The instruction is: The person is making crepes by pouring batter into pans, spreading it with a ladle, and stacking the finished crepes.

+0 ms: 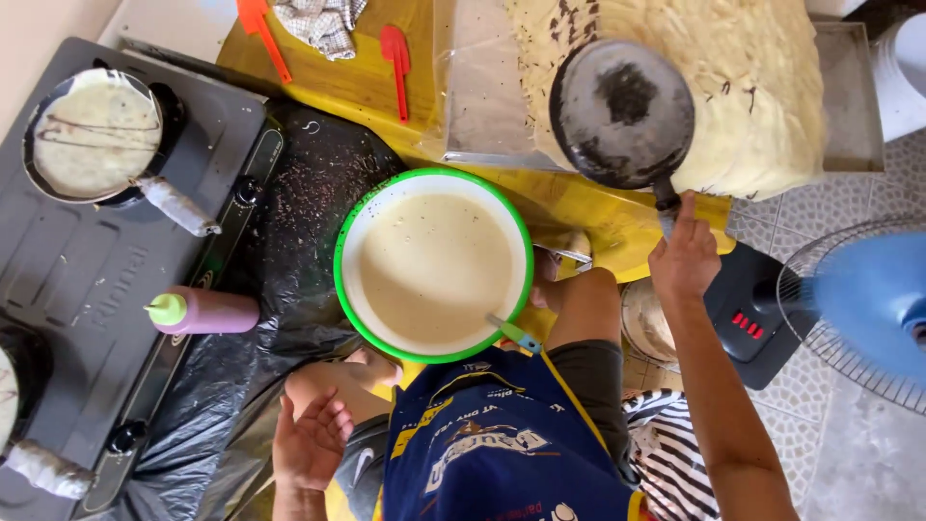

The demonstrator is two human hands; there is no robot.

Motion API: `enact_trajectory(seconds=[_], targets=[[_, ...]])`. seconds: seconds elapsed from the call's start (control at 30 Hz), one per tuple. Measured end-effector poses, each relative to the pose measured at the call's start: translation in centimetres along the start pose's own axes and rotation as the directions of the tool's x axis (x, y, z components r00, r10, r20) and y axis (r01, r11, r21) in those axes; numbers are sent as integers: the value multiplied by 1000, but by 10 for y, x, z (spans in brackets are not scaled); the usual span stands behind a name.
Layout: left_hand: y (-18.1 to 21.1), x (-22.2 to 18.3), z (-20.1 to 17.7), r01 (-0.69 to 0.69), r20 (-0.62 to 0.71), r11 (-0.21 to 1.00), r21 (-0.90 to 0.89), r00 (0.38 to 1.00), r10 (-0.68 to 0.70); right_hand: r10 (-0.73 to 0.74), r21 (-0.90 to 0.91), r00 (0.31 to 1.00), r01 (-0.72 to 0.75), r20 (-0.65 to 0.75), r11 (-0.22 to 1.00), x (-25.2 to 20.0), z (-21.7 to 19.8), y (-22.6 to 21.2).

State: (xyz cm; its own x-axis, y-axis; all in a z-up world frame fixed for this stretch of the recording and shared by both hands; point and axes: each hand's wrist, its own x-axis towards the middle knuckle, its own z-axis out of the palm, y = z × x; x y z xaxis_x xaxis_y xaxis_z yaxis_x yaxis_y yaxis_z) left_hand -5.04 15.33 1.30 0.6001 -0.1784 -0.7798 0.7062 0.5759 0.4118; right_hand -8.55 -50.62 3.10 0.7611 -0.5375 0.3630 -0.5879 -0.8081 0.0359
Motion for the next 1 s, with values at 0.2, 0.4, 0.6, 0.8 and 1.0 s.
enact_trajectory(seconds=[0.2, 0.4, 0.6, 0.8, 1.0], targets=[[0, -12, 36, -40, -13, 999, 33, 999, 40, -204, -187, 946, 159, -252, 969, 15, 51, 25], [-18, -16, 104, -22, -27, 997, 70, 999, 24, -57, 26, 979, 63, -197, 998, 38, -19, -14], [-55, -29, 213, -396, 376, 815, 423, 895, 240, -62, 965, 987, -129, 146, 229, -28, -66, -143], [-49, -70, 224, -624, 528, 656, 424, 759, 381, -716, 480, 556, -807, 422, -344, -145, -96, -302], [-10, -113, 79, -579, 144, 689, 436, 801, 582, -965, 975, 176, -144, 195, 170, -130, -137, -426]])
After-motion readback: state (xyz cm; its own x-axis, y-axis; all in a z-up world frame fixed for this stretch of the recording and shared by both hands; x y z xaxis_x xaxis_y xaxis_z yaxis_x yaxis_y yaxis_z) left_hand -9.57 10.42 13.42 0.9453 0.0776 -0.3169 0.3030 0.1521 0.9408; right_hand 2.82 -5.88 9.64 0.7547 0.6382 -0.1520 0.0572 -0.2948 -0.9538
